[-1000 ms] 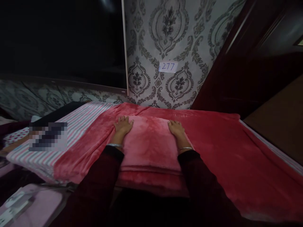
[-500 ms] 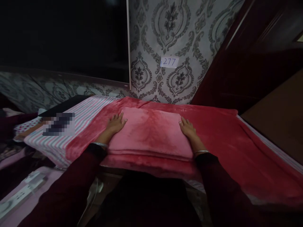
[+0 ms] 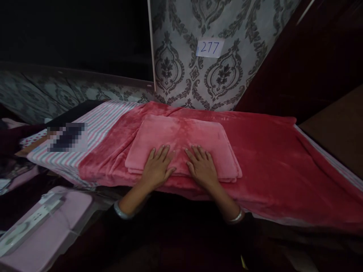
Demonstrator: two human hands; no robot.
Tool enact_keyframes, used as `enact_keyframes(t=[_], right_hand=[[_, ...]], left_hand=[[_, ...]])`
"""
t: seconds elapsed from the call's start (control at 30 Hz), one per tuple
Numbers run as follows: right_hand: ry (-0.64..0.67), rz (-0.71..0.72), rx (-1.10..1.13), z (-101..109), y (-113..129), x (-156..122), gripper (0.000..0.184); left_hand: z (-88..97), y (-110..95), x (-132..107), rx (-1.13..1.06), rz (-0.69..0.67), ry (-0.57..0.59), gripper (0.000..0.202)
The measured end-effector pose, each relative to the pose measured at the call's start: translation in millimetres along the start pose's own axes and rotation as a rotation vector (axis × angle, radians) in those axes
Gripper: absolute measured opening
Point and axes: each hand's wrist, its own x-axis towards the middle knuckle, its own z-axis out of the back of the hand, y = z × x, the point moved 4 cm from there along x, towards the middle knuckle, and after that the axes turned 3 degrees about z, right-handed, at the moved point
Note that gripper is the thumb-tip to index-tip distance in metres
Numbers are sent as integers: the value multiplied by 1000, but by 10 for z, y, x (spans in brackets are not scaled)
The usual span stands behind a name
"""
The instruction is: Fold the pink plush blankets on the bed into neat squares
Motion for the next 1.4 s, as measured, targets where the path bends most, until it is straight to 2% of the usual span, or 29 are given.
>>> enact_keyframes(t=[0.13, 0.27, 0.37, 0.43, 0.53, 0.67, 0.77, 0.87, 0.93, 1.03, 1.13, 1.2, 1.27, 1.33, 1.4], right_hand=[[-48, 24, -27, -9, -249, -201, 58], [-131, 119, -30, -14, -513, -481, 70], [-197, 119, 4, -16, -759, -656, 72], [-231, 78, 45, -28, -923, -735, 76], [-284, 47, 117, -63, -1097, -806, 80], [-392, 54, 192, -83, -1182, -840, 70], [-468, 36, 218, -21, -1214, -812, 63], [-553, -9, 223, 196, -1268, -716, 54], [-639, -63, 215, 457, -1314, -616, 47], [-807, -129, 217, 1007, -1350, -450, 35], [-983, -129, 260, 1651, -1323, -310, 30], [-1073, -106, 294, 2051, -1295, -238, 29], [-1115, -85, 331, 2361, -1293, -161, 28], [-1121, -103, 392, 2529, -1355, -60, 28], [-1086, -158, 485, 2520, -1496, 81, 28]], left_hand=[[35, 337, -251, 18, 27, -38, 64], [54, 750, -516, 6, 113, -104, 64], [44, 983, -628, -41, 149, -119, 60], [44, 1049, -644, -80, 153, -126, 58], [58, 1041, -621, -114, 165, -159, 58], [91, 1002, -599, -136, 189, -251, 55], [188, 1034, -566, -158, 184, -336, 47], [455, 1078, -438, -137, 129, -429, 42], [758, 1092, -294, -99, 86, -517, 36], [1347, 1100, -36, -69, 82, -686, 25], [1947, 1094, 228, -197, 79, -807, 20], [2275, 1098, 398, -395, 92, -831, 26], [2511, 1098, 565, -586, 121, -816, 32], [2638, 1093, 739, -719, 152, -759, 34], [2633, 1105, 921, -788, 202, -655, 37]])
